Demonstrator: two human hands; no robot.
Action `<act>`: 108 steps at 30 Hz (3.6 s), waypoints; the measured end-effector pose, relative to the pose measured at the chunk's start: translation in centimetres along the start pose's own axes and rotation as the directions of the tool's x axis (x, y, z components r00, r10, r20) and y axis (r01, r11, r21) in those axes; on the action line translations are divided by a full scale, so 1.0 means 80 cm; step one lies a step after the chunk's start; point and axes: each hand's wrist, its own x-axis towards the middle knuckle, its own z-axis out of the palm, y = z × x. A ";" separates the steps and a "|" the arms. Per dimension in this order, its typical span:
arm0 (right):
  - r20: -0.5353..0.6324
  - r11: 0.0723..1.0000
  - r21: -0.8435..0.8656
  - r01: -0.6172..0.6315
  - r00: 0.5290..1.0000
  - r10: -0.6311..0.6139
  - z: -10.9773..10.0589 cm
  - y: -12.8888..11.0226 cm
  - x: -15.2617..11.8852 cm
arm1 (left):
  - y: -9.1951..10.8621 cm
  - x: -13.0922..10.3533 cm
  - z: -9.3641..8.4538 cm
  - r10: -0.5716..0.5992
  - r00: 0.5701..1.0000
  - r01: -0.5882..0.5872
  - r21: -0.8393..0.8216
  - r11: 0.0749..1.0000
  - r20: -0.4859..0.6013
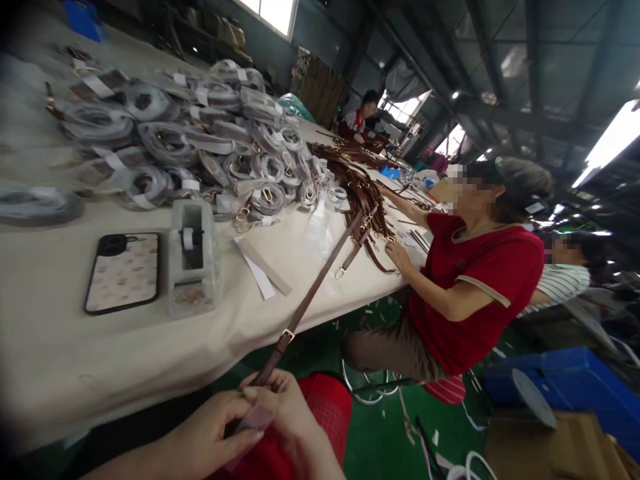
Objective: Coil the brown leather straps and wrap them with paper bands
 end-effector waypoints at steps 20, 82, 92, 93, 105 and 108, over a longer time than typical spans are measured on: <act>-0.048 0.995 0.040 0.091 0.995 -0.089 -0.037 -0.034 0.003 | 0.017 0.001 0.024 -0.039 0.999 0.038 0.061 0.997 0.009; -0.192 0.785 -0.237 0.572 0.765 -0.615 -0.029 -0.140 -0.147 | -0.040 0.033 0.008 0.007 1.000 -0.012 0.284 0.959 0.019; -0.300 0.838 -0.217 0.500 0.783 -0.545 -0.072 -0.151 -0.126 | -0.028 0.026 -0.002 0.067 0.970 -0.035 -0.139 0.990 0.234; -0.303 0.838 -0.213 0.503 0.781 -0.546 -0.075 -0.152 -0.125 | -0.028 0.024 -0.004 0.069 0.960 -0.011 -0.212 0.977 0.272; -0.245 0.834 -0.267 0.484 0.803 -0.544 -0.095 -0.151 -0.117 | -0.015 0.019 -0.014 0.102 0.952 -0.019 -0.276 0.961 0.290; -0.269 0.832 -0.216 0.511 0.788 -0.554 -0.092 -0.156 -0.126 | -0.022 0.019 -0.014 0.077 0.958 0.010 -0.300 0.954 0.276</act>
